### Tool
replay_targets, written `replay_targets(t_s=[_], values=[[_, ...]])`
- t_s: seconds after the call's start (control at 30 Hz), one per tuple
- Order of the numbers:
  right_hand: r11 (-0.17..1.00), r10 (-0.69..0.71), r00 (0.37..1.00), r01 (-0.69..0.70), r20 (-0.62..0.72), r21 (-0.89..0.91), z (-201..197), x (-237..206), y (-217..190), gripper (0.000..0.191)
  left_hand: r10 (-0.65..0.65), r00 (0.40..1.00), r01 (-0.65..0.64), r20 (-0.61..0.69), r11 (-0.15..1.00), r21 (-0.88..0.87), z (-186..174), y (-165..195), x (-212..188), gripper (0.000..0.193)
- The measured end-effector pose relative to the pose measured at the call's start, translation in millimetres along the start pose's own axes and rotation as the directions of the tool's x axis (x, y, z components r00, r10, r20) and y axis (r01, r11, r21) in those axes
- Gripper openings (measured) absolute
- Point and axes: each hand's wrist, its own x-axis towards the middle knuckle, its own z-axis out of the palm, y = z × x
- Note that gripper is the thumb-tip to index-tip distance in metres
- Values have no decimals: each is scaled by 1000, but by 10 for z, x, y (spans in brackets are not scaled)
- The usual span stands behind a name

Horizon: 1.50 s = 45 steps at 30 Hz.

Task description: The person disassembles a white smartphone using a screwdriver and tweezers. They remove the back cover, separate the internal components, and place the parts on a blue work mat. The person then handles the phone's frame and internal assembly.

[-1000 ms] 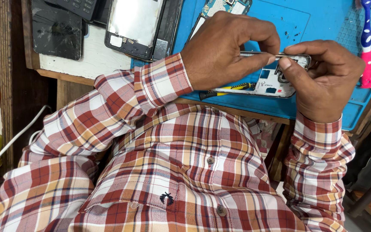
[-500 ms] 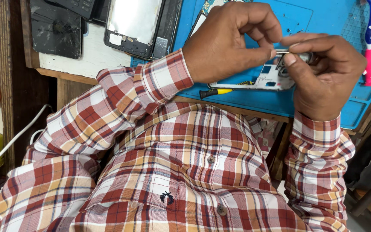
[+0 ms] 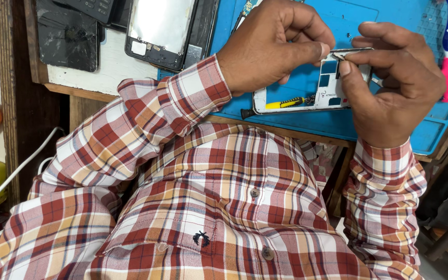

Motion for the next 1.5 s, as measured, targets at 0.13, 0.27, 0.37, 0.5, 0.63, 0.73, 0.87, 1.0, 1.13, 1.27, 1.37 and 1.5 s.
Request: replay_targets(t_s=[0.13, 0.27, 0.37, 0.5, 0.63, 0.73, 0.87, 1.0, 1.13, 1.27, 1.37, 1.5], values=[[960, -151, 985, 167, 84, -226, -73, -13, 22, 14, -16, 999, 15, 35, 1000, 16, -9, -31, 36, 17], [917, -234, 964, 262, 127, -299, -108, -17, 32, 17, -19, 996, 20, 92, 1000, -9, -34, -54, 70, 19], [888, -243, 959, 281, 149, -365, -129, -38, -3, 15, -145, 985, 146, 97, 989, 3, -48, -56, 70, 19], [878, -251, 953, 297, 168, -375, -133, -9, -36, 13, -110, 987, 101, 121, 992, 80, -59, -60, 86, 20], [887, -245, 954, 294, 175, -356, -131, 35, -60, 12, -109, 987, 97, 116, 990, 101, -50, -76, 99, 20], [891, -244, 954, 292, 177, -347, -116, 57, -68, 11, -108, 985, 98, 135, 992, 79, -45, -85, 86, 18], [898, -237, 954, 287, 181, -334, -113, 74, -78, 11, -13, 982, -9, 190, 993, 115, -13, -94, 64, 16], [906, -233, 955, 281, 182, -318, -104, 94, -84, 10, 44, 986, -76, 159, 977, 199, 3, -97, 52, 14], [909, -232, 955, 280, 182, -308, -93, 120, -93, 11, 301, 947, -320, 115, 850, 419, -6, -76, -3, 12], [921, -212, 959, 260, 188, -291, -109, 139, -97, 12, 339, 937, -333, 87, 789, 515, 10, -21, -59, 10], [937, -164, 968, 213, 188, -277, -123, 120, -101, 11, 348, 936, -324, 59, 781, 534, 37, 29, -115, 10], [941, -153, 969, 203, 195, -270, -138, 75, -90, 10, 391, 919, -334, 55, 693, 639, 67, 64, -165, 11]])
